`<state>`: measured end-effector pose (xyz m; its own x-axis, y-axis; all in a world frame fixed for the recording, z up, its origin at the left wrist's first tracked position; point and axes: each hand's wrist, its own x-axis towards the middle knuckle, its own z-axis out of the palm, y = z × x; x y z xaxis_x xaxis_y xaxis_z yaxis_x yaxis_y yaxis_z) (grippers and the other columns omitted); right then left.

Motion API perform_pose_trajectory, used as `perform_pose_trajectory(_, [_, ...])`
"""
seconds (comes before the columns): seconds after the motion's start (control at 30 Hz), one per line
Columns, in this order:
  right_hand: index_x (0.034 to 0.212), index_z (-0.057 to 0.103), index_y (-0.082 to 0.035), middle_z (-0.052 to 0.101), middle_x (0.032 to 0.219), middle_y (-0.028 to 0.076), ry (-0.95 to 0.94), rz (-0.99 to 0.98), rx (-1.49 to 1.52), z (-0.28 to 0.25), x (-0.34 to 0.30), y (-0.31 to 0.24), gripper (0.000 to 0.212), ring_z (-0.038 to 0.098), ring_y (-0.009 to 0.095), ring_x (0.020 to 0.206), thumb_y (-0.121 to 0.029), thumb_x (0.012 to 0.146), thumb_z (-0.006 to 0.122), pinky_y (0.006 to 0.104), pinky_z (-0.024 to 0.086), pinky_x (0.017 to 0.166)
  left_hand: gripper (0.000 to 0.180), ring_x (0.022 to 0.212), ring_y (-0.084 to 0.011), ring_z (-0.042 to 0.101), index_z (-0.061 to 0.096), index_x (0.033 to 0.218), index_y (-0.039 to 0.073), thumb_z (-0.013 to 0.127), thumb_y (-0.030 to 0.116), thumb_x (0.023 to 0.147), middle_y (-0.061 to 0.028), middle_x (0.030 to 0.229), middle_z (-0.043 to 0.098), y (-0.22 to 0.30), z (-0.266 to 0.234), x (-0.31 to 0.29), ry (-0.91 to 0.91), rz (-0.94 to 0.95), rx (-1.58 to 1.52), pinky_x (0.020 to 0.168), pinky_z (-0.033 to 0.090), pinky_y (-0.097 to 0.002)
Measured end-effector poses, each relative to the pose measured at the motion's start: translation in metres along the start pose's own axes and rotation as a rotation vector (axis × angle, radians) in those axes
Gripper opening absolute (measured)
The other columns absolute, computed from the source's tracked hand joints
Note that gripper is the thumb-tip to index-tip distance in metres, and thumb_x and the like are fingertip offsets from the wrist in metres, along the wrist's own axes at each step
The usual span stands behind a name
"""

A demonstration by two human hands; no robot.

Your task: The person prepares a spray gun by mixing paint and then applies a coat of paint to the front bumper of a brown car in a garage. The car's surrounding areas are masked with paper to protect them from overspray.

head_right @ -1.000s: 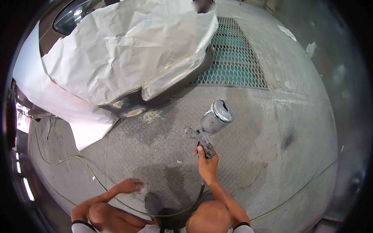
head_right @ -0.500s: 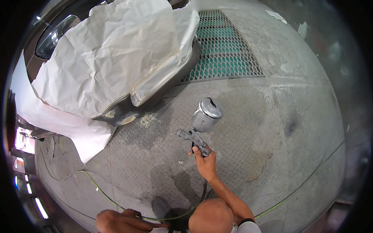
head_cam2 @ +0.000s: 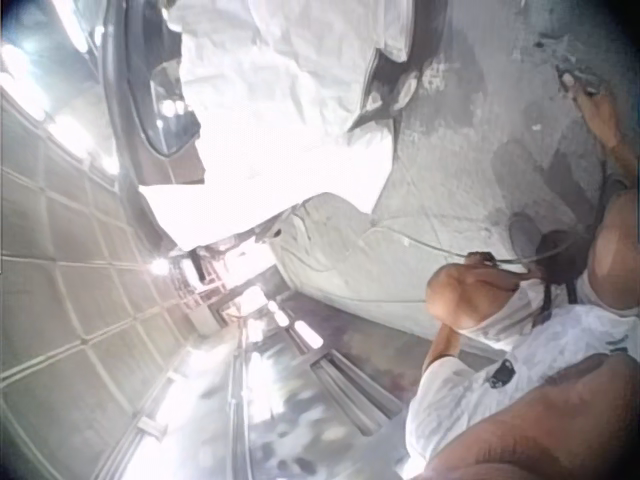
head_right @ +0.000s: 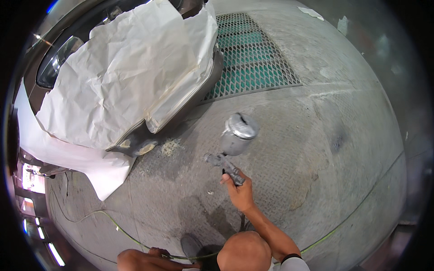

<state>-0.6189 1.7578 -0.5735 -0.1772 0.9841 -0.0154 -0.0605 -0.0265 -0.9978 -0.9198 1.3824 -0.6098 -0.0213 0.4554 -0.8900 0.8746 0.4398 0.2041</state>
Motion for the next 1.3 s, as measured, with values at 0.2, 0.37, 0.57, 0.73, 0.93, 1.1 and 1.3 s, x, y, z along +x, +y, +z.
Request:
perform_pose_trajectory(0.2, [0.11, 0.065, 0.004, 0.067, 0.078, 0.004, -0.1, 0.052, -0.02, -0.004, 0.018, -0.022, 0.033, 0.059, 0.01, 0.07, -0.027, 0.099, 0.063, 0.0271, 0.047, 0.063, 0.027, 0.1, -0.0248, 0.068, 0.071, 0.105, 0.015, 0.069, 0.035, 0.087, -0.0069, 0.098, 0.073, 0.016, 0.005, 0.005, 0.041, 0.018, 0.03, 0.095, 0.049, -0.0387])
perform_pose_trajectory(0.37, [0.102, 0.068, -0.002, 0.069, 0.078, 0.004, 0.12, -0.02, -0.123, -0.012, 0.046, -0.028, 0.033, 0.058, 0.007, 0.062, -0.034, 0.098, 0.062, 0.0254, 0.046, 0.051, 0.027, 0.099, -0.0257, 0.068, 0.072, 0.102, 0.017, 0.071, 0.037, 0.084, -0.0064, 0.096, 0.074, 0.017, 0.008, 0.007, 0.1, 0.028, 0.023, 0.093, 0.048, -0.0396])
perform_pose_trajectory(0.57, [0.102, 0.067, -0.001, 0.068, 0.079, 0.004, 0.168, -0.106, -0.125, -0.01, 0.047, -0.037, 0.033, 0.06, 0.006, 0.066, -0.033, 0.098, 0.062, 0.0234, 0.045, 0.05, 0.039, 0.095, -0.0288, 0.069, 0.071, 0.102, 0.018, 0.073, 0.05, 0.08, -0.0083, 0.095, 0.074, -0.004, 0.025, 0.024, 0.177, 0.048, 0.047, 0.091, 0.049, -0.044])
perform_pose_trajectory(0.73, [0.104, 0.069, 0.0, 0.067, 0.075, 0.004, -0.017, -0.051, -0.085, -0.008, 0.034, -0.064, 0.034, 0.056, 0.007, 0.063, -0.033, 0.097, 0.064, 0.0247, 0.043, 0.053, 0.04, 0.104, -0.0271, 0.066, 0.07, 0.103, 0.019, 0.073, 0.051, 0.079, -0.0098, 0.097, 0.073, 0.022, 0.002, 0.021, 0.152, 0.041, 0.007, 0.091, 0.049, -0.0435])
perform_pose_trajectory(0.93, [0.104, 0.068, -0.003, 0.069, 0.085, 0.003, 0.057, -0.083, -0.262, -0.013, 0.061, -0.097, 0.033, 0.066, 0.01, 0.072, -0.035, 0.099, 0.061, 0.0224, 0.046, 0.048, 0.041, 0.101, -0.0272, 0.066, 0.07, 0.104, 0.019, 0.074, 0.051, 0.078, -0.01, 0.093, 0.073, 0.038, 0.007, 0.006, 0.139, 0.051, -0.012, 0.088, 0.05, -0.043])
perform_pose_trajectory(1.1, [0.099, 0.067, -0.003, 0.069, 0.083, 0.004, 0.082, -0.129, -0.351, -0.01, 0.096, -0.112, 0.034, 0.066, 0.011, 0.069, -0.036, 0.099, 0.061, 0.0228, 0.045, 0.046, 0.043, 0.098, -0.0277, 0.067, 0.07, 0.104, 0.019, 0.075, 0.052, 0.077, -0.0104, 0.091, 0.073, 0.046, 0.016, 0.016, 0.169, 0.12, -0.058, 0.086, 0.051, -0.0428])
perform_pose_trajectory(1.3, [0.096, 0.066, -0.002, 0.069, 0.082, 0.004, -0.05, -0.177, -0.352, 0.029, 0.073, -0.101, 0.033, 0.065, 0.01, 0.069, -0.035, 0.098, 0.062, 0.0229, 0.044, 0.046, 0.044, 0.094, -0.0283, 0.068, 0.07, 0.105, 0.019, 0.076, 0.052, 0.076, -0.0109, 0.088, 0.072, 0.039, 0.024, 0.018, 0.176, 0.148, -0.079, 0.084, 0.052, -0.0426])
